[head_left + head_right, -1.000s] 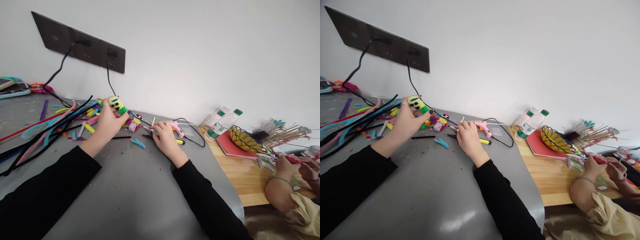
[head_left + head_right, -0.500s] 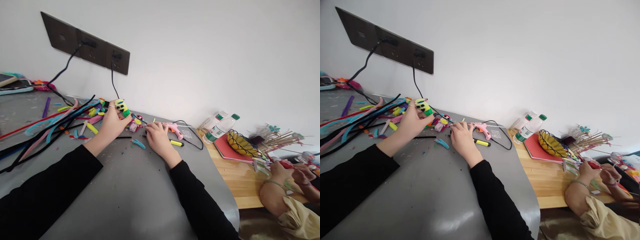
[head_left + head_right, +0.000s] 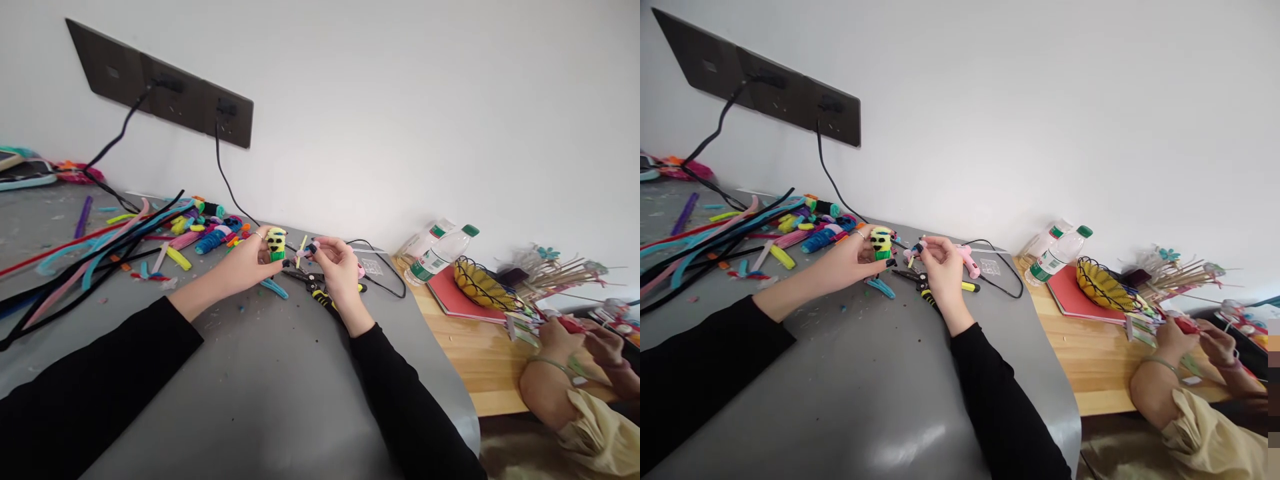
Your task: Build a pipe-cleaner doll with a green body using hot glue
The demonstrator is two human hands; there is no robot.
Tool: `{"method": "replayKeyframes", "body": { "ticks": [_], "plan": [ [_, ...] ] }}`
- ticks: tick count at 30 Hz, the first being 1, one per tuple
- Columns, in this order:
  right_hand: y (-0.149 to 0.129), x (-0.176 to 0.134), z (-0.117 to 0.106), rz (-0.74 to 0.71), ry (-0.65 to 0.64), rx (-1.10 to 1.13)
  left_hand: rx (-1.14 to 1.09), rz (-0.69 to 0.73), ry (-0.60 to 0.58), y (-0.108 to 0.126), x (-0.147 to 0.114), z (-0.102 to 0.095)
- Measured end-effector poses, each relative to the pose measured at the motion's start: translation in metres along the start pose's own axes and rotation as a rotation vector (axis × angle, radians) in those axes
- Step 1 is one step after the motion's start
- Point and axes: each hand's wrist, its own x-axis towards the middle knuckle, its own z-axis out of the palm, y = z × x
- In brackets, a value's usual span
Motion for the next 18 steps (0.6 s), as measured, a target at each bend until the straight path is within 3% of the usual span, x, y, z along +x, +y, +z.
{"method": "replayKeyframes", "body": {
  "ticks": [8,13,18],
  "plan": [
    [-0.0006,-0.0035,-0.0008,0.001,0.021,0.039,0.056,-0.012,-0.095,0.0002,-0.001,0.0003],
    [0.0004,-0.0029,-0.0029,-0.028,0.021,-0.08,0.057,0.082,-0.155,0.0029,-0.0051,0.0018],
    [0.005,-0.0036,-0.0025,-0.018,-0.008,-0.14,0.095,0.085,-0.26,0.0038,-0.0064,0.003]
  ]
}}
